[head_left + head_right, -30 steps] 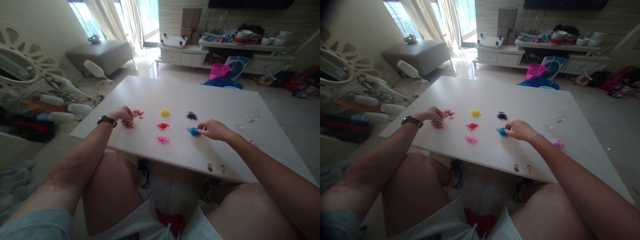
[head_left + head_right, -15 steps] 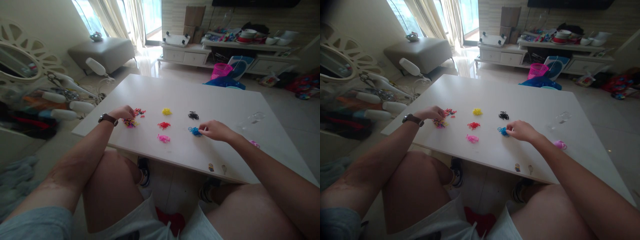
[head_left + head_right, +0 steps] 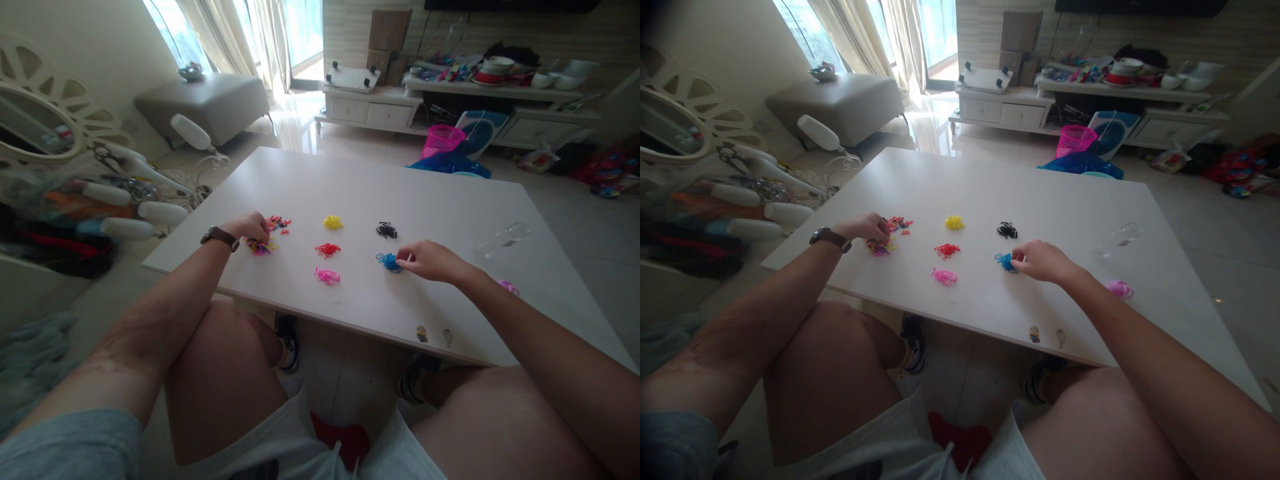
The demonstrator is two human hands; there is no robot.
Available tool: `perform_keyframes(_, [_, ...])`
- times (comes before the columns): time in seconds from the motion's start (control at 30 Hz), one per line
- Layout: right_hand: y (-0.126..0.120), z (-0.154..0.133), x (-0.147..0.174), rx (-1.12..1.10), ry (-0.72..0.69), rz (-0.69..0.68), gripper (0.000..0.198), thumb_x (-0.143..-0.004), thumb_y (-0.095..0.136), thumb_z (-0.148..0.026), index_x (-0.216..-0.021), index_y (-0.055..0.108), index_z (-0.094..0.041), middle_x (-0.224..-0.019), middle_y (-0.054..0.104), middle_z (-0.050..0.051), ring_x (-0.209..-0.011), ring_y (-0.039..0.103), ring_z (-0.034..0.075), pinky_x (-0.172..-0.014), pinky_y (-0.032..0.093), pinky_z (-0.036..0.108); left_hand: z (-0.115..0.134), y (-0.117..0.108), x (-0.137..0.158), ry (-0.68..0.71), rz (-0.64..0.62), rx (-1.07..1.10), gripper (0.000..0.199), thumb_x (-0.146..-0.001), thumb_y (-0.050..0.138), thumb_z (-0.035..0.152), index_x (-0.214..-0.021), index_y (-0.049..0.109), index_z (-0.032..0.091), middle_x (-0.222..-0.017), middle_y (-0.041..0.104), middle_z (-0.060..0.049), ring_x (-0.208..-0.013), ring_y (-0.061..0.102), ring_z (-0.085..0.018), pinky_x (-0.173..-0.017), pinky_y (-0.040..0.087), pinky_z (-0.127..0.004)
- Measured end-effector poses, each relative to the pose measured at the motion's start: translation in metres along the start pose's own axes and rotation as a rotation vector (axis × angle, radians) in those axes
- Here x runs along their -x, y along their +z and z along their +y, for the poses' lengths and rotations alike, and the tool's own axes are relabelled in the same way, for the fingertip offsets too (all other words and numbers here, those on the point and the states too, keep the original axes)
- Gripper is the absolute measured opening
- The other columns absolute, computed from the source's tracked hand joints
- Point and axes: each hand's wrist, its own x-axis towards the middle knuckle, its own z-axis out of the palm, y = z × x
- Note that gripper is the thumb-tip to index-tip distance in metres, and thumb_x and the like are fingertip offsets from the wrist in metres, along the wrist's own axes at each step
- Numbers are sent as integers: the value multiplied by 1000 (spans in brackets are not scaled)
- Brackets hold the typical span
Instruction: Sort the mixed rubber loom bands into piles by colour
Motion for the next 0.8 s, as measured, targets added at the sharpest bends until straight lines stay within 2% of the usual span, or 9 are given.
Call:
perform_keyframes(0.23, [-1, -1, 0, -15, -5, -6, 24, -86, 58, -42, -90, 77, -28, -91, 78, 2, -79, 68, 19, -61, 40, 27, -6, -3, -7, 1, 137, 8, 19, -49, 76, 34, -62, 74, 21, -63, 68, -4, -62, 57, -18, -49, 39, -24])
perform_keyframes(0.43, [-2, -3, 1, -13, -6, -8, 24, -86, 58, -43, -89, 77, -28, -91, 78, 2, -79, 68, 20, -61, 41, 27, -5, -4, -4, 14, 175, 87, 25, -50, 78, 39, -66, 75, 21, -69, 70, -6, -67, 59, -20, -54, 42, -26])
perform_keyframes(0.63, [-1, -3, 1, -15, -6, -6, 25, -86, 58, -44, -88, 77, -28, -88, 77, 2, -77, 67, 20, -60, 41, 28, 1, -5, 2, 20, 217, 111, 24, -50, 81, 38, -64, 72, 20, -64, 66, -5, -63, 57, -19, -54, 42, -28])
perform_keyframes(0.8, [0, -2, 1, -16, -19, -8, 26, -87, 57, -44, -88, 77, -27, -88, 77, 2, -77, 67, 19, -59, 40, 27, 2, -4, 0, 62, 246, 165, 30, -49, 81, 34, -75, 76, 19, -71, 70, -6, -65, 59, -19, -56, 43, -27])
